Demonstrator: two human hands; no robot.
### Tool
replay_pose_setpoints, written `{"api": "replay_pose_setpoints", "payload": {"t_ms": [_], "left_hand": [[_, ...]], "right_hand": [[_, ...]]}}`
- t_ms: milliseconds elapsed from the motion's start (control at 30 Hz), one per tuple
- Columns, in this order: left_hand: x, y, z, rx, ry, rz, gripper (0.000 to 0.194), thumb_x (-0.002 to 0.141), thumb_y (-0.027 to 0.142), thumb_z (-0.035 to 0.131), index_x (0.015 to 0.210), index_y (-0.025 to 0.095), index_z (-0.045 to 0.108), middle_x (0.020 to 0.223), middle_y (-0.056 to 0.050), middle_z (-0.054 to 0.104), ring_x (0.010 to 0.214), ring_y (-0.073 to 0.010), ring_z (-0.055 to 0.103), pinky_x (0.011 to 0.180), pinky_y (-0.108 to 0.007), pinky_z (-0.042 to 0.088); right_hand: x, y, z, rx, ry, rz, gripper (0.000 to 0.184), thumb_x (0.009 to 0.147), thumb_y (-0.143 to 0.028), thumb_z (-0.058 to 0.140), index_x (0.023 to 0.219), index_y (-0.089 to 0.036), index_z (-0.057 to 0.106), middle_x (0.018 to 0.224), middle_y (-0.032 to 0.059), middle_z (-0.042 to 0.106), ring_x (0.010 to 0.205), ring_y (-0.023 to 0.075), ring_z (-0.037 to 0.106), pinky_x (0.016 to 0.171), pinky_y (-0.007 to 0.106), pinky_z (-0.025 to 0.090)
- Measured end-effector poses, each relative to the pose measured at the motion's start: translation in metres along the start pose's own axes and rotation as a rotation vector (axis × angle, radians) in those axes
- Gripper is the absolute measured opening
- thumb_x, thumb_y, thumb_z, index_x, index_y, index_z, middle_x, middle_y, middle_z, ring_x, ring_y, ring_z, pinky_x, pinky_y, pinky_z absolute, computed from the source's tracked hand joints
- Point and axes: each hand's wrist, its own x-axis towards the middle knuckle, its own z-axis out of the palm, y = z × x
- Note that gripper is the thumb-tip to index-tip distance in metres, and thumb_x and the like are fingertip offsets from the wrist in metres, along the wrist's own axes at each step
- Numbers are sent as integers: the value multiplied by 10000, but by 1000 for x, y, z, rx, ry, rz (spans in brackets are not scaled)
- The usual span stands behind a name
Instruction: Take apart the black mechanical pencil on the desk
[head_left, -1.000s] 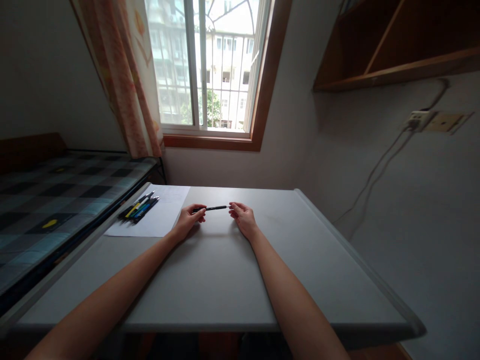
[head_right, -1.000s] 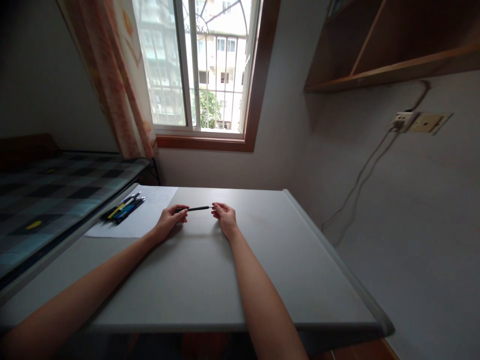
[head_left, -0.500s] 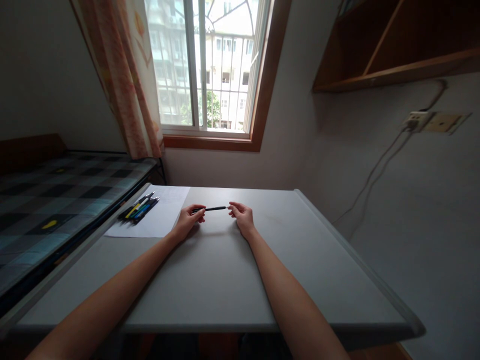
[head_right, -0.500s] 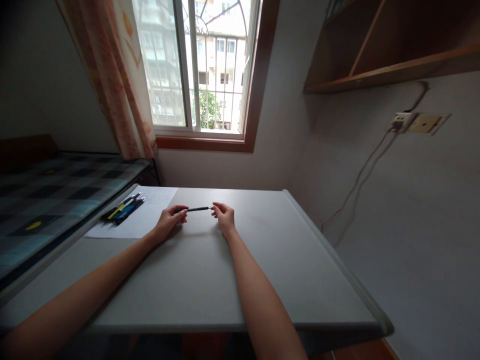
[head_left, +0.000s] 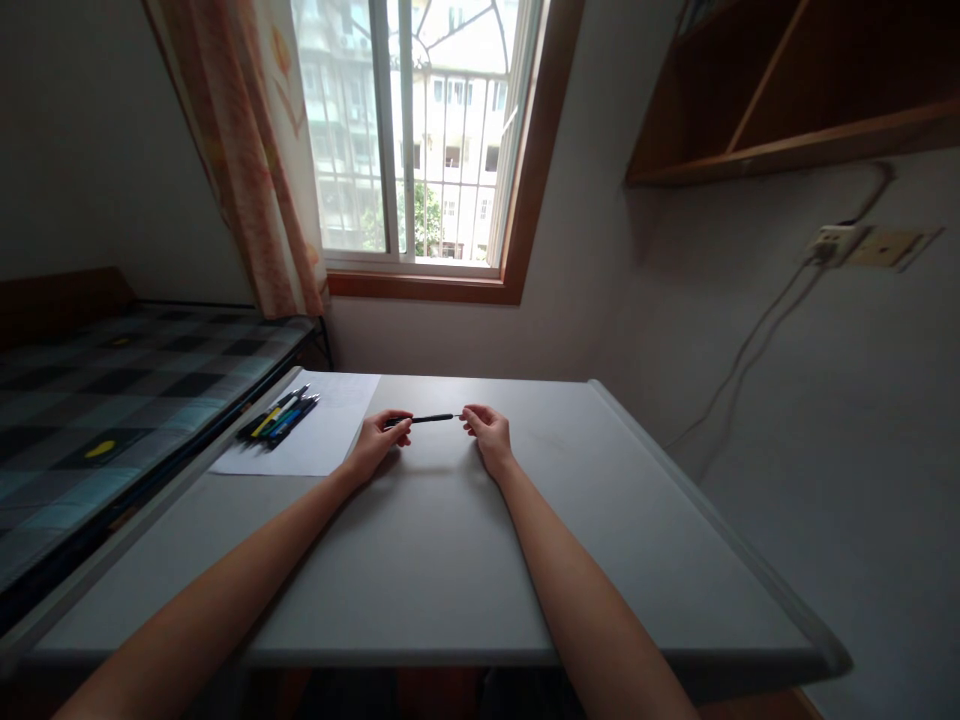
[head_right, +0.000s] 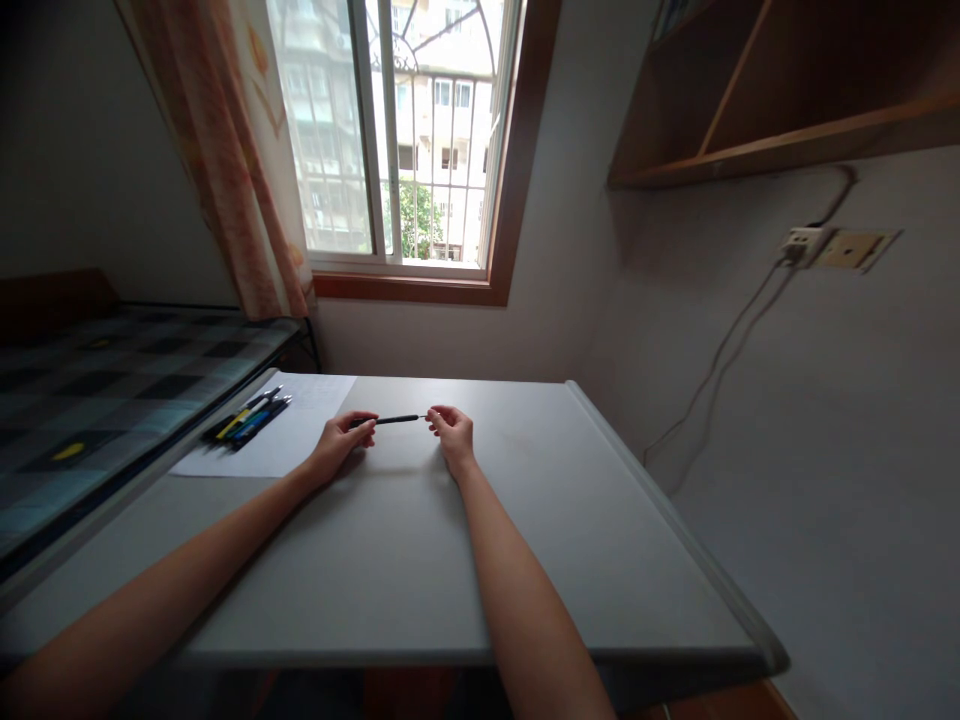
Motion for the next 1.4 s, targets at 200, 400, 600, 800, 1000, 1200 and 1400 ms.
{"api": "replay_pose_setpoints", "payload": {"t_ms": [200,400,600,800,1000,1200,1400], "left_hand": [[-1,2,-1,23,-7,-16,454,649,451,627,950,112,593,633,-19,563,537,-125,558,545,-270,467],[-1,3,1,29,-3,-23,469,644,468,624,955,118,592,655,-27,574,548,-134,569,547,-274,470],[-1,3,1,21,-17,-14,461,644,462,627,954,123,589,662,-25,576,543,-126,565,547,-269,466],[0,0,1,27,2,-17,470,634,475,627,949,129,592,662,-20,573,535,-125,565,536,-267,463],[0,0,1,42,-3,-24,466,646,477,618,957,132,585,663,-18,571,539,-125,568,537,-261,462],[1,-1,0,11,-17,-21,454,643,455,631,956,128,588,658,-17,575,532,-115,563,534,-249,454],[1,0,0,25,-9,-29,471,643,469,625,965,127,585,667,-25,580,540,-126,573,535,-260,461]], "right_hand": [[1,-2,-2,102,44,49,300,565,-388,689,732,-158,595,665,13,604,549,96,531,504,220,399],[1,-1,-1,149,-3,56,301,587,-403,675,747,-162,590,699,36,634,564,106,553,526,233,414],[1,1,-1,103,-7,43,315,616,-420,653,766,-155,574,722,54,654,570,113,568,514,226,406],[2,2,-1,74,4,13,326,621,-438,641,765,-153,572,723,67,668,543,114,567,501,232,409],[4,4,-1,67,47,22,308,610,-421,652,748,-155,581,703,46,650,553,108,560,504,226,423],[3,4,1,184,19,40,290,568,-378,700,736,-165,598,700,27,622,585,116,576,560,252,458],[1,2,1,206,-1,60,301,613,-405,670,766,-169,563,714,38,647,568,120,588,536,246,448]]}}
